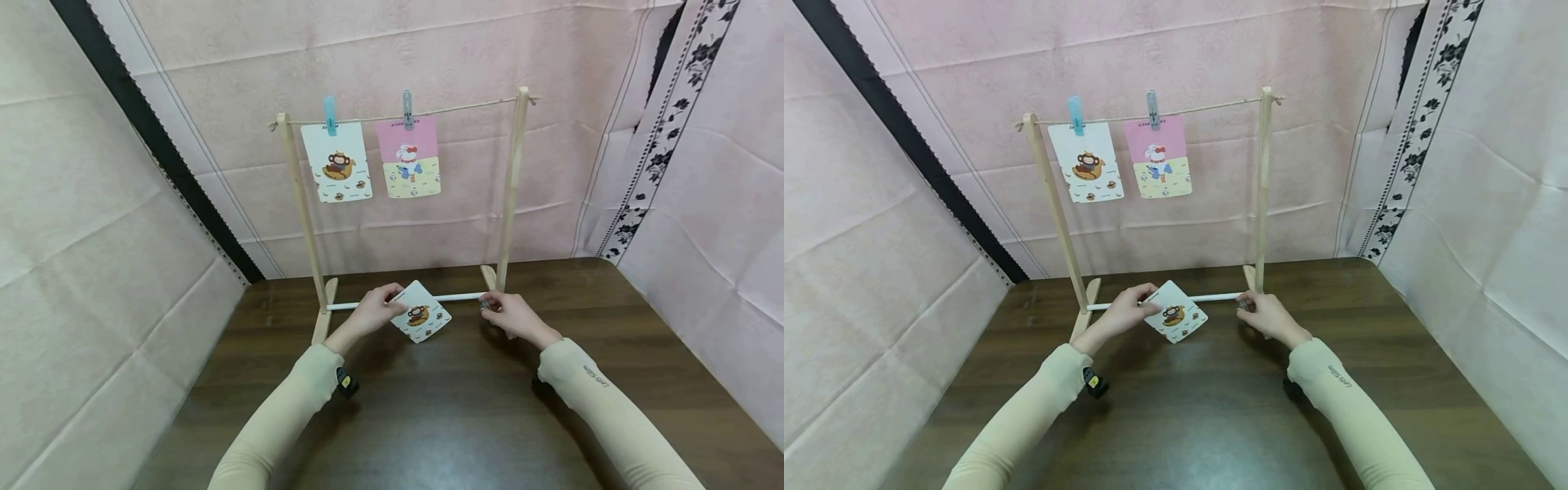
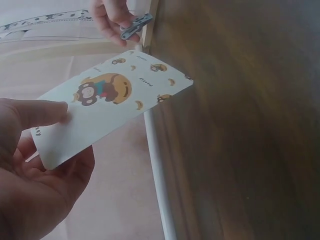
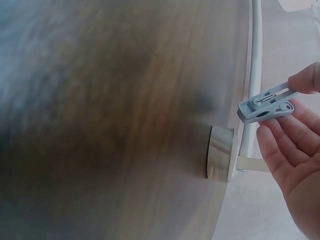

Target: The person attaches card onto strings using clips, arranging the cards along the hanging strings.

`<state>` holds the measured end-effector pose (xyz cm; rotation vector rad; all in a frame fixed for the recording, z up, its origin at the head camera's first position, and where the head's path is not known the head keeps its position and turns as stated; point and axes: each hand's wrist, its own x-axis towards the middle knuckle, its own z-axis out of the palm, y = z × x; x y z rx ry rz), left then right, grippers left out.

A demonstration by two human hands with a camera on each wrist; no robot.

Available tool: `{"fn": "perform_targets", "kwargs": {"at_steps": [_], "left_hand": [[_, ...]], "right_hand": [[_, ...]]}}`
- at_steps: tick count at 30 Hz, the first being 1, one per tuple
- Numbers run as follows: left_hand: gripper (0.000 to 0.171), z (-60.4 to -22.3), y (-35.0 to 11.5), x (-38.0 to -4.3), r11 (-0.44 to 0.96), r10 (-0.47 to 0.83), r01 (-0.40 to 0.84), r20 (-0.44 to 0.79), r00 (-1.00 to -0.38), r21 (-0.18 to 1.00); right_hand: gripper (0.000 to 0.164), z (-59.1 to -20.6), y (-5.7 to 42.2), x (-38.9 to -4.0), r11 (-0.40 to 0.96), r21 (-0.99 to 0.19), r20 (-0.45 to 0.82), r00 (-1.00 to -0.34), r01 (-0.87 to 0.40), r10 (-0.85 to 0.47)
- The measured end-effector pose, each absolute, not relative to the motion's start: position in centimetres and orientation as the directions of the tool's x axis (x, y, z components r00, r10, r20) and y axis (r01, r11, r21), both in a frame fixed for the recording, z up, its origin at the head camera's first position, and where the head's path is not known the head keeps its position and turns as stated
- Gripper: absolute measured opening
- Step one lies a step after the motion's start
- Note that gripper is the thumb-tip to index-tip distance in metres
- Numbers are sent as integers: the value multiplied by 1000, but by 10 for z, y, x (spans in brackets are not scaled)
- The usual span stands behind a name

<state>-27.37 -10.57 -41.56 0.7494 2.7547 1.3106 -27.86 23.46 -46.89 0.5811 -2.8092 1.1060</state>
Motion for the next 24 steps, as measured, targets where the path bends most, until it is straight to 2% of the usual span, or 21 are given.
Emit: {"fn": "perform_targets", "kwargs": {"at_steps": [14, 24], "left_hand": [[20, -424, -94, -272, 476, 418, 404, 204, -885, 781], [14, -433, -85, -271, 466, 412, 359, 162, -897, 809]], "right_hand": [[35, -471, 241, -274, 655, -663, 178, -926, -362, -332], [34, -471, 243, -274, 638, -665, 235, -920, -388, -315]]}}
